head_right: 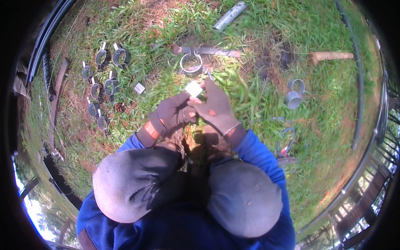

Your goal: The person welds metal components together on the ground, using a welding electrode and a grounding clamp held by pliers, creating sparks while joining small cylindrical and flat metal parts.

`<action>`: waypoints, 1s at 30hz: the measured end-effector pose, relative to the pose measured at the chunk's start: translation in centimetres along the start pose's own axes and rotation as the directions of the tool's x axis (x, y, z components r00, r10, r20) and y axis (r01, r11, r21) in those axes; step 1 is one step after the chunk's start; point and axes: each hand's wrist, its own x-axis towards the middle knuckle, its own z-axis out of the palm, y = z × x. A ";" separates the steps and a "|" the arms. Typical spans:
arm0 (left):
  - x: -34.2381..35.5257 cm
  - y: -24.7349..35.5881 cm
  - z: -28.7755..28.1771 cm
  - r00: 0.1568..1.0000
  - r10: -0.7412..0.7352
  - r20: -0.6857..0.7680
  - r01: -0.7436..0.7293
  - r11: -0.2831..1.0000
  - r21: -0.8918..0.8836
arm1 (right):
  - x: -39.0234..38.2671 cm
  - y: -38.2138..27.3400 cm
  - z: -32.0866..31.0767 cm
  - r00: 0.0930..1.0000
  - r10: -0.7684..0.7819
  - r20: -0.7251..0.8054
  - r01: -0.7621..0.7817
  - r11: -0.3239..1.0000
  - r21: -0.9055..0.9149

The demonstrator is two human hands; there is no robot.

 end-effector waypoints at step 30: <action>1.5 -1.4 -3.9 0.820 -0.552 0.152 0.546 0.675 -0.497 | 1.9 6.3 -1.8 0.802 -0.591 0.080 0.577 0.803 0.152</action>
